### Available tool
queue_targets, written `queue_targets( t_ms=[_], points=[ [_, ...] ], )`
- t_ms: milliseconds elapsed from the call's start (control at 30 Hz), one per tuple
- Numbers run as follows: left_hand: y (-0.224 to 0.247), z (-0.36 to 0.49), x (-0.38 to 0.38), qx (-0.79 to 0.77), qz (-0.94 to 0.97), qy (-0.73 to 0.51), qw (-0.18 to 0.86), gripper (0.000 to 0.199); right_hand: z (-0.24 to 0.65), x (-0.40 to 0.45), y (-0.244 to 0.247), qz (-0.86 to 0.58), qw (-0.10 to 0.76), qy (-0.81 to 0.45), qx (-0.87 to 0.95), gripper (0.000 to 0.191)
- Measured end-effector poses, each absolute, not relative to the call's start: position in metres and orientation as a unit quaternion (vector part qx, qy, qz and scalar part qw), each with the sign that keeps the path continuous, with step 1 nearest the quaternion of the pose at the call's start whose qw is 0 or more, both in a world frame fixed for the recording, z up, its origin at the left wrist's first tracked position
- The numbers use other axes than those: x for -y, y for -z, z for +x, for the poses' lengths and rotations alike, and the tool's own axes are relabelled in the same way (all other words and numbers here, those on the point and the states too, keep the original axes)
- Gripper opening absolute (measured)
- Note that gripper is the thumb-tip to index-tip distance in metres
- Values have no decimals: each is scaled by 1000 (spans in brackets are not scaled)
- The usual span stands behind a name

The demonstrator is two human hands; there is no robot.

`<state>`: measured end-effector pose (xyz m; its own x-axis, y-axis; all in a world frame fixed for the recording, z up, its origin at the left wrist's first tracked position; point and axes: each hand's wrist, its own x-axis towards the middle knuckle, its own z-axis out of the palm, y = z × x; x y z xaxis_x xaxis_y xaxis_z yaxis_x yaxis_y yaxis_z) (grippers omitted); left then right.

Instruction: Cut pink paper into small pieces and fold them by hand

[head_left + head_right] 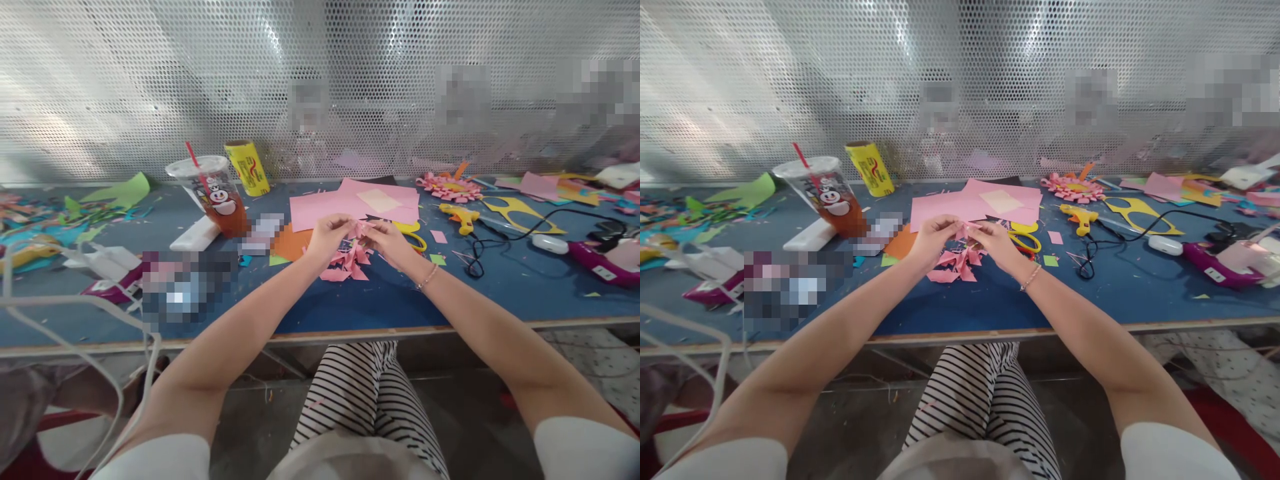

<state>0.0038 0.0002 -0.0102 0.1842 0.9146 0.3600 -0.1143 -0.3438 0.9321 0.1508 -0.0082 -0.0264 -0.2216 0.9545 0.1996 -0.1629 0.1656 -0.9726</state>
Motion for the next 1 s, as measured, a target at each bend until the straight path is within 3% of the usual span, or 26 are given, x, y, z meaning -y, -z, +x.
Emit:
queue_targets(
  t_ms=[333,667,1000],
  points=[
    [10,4,-2,-319,567,-541,533,12,153,10,26,-326,518,-543,575,23],
    [0,2,6,-376,641,-512,430,15,155,8,28,-343,496,-498,623,28],
    [-2,3,9,-362,646,-511,436,14,155,8,28,-327,490,-540,602,31]
  ],
)
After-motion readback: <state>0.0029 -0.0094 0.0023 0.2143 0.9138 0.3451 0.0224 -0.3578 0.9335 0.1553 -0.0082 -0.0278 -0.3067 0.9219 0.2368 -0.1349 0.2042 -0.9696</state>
